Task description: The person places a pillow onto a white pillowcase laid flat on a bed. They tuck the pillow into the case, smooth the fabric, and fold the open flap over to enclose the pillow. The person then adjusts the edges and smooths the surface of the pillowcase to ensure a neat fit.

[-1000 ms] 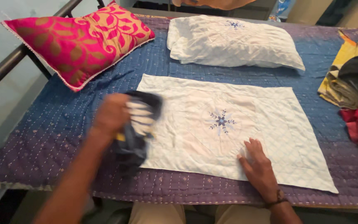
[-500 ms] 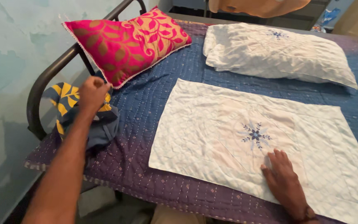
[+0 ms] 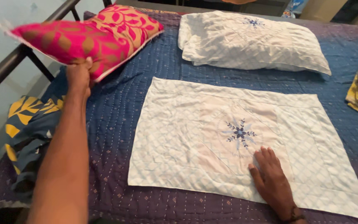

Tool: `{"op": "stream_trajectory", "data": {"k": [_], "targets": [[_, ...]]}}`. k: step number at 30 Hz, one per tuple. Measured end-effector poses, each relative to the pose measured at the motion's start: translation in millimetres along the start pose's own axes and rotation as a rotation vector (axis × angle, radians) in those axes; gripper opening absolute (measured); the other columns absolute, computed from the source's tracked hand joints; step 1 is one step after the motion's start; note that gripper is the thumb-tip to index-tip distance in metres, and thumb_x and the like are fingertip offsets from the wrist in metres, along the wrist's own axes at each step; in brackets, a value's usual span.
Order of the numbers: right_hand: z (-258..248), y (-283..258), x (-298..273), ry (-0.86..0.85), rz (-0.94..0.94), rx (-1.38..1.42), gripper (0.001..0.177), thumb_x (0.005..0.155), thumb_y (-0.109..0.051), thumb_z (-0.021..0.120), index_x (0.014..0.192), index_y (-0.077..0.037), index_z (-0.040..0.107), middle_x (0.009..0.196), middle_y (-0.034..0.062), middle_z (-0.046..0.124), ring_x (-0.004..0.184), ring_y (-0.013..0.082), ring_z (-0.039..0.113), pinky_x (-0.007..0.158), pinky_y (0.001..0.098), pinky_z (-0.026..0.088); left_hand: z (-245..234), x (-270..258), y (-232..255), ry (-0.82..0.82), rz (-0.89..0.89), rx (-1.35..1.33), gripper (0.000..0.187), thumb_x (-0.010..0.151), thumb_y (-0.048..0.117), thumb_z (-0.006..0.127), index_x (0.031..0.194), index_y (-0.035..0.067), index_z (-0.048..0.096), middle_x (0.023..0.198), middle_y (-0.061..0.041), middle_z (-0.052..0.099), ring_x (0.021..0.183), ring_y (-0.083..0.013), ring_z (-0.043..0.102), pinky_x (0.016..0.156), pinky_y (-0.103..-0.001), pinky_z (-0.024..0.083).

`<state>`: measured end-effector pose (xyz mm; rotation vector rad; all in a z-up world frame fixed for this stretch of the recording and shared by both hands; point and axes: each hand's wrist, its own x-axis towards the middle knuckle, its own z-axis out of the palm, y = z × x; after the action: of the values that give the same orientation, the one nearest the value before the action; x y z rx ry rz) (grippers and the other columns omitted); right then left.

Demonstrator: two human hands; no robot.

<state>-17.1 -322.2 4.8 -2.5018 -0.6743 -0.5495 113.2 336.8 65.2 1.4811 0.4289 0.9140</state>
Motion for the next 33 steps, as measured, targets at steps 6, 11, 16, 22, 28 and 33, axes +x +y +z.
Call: {"op": "stream_trajectory", "data": {"k": [6,11,16,22,28,33], "targets": [[-4,3,-2,0.064,0.047,0.124,0.052,0.096,-0.023,0.063,0.141,0.001,0.054,0.15,0.0263,0.051,0.15,0.0399,0.039,0.117,0.045,0.037,93,-128,85,-0.299,-0.089,-0.176,0.012,0.09,0.018,0.072,0.082,0.012,0.067,0.069,0.001,0.064,0.051,-0.0104,0.06,0.041,-0.027,0.044],[-13,12,-3,0.027,0.366,0.806,0.059,0.102,-0.032,0.054,0.153,-0.006,0.042,0.153,0.0213,0.053,0.147,0.0314,0.046,0.117,0.0393,0.038,146,-281,115,-0.411,0.071,-0.133,0.027,0.098,0.027,0.066,0.077,0.011,0.061,0.064,0.003,0.059,0.051,-0.0074,0.054,0.044,-0.027,0.043],[-15,24,5,-0.074,0.313,0.785,0.06,0.099,-0.039,0.059,0.148,-0.007,0.049,0.157,0.02,0.051,0.151,0.034,0.042,0.12,0.0391,0.036,137,-389,134,-0.513,0.133,-0.174,0.029,0.102,0.021,0.069,0.082,0.001,0.068,0.07,0.002,0.06,0.065,-0.0083,0.053,0.057,-0.031,0.045],[-48,32,-17,-0.342,0.119,0.2,0.069,0.083,-0.039,0.08,0.138,-0.003,0.058,0.156,0.0225,0.044,0.151,0.0378,0.031,0.118,0.0437,0.029,36,-339,160,-0.295,0.069,-0.174,0.013,0.099,0.008,0.066,0.101,-0.001,0.075,0.09,-0.004,0.071,0.078,-0.0078,0.061,0.069,-0.025,0.048],[-41,32,-27,-0.229,-0.073,0.062,0.062,0.08,-0.031,0.081,0.13,-0.001,0.061,0.146,0.026,0.05,0.141,0.0416,0.041,0.113,0.0466,0.034,-70,-349,65,-0.396,-0.338,0.283,0.036,0.1,0.017,0.072,0.075,-0.008,0.066,0.07,-0.013,0.065,0.061,-0.0205,0.058,0.057,-0.034,0.046],[-43,41,-22,-0.29,0.02,0.072,0.027,0.09,-0.014,0.072,0.115,-0.006,0.066,0.13,0.0099,0.068,0.133,0.0279,0.061,0.109,0.034,0.051,-82,-396,28,-0.756,-0.66,0.323,0.032,0.091,0.027,0.071,0.083,-0.004,0.077,0.066,-0.013,0.077,0.059,-0.021,0.069,0.058,-0.035,0.055]]}}
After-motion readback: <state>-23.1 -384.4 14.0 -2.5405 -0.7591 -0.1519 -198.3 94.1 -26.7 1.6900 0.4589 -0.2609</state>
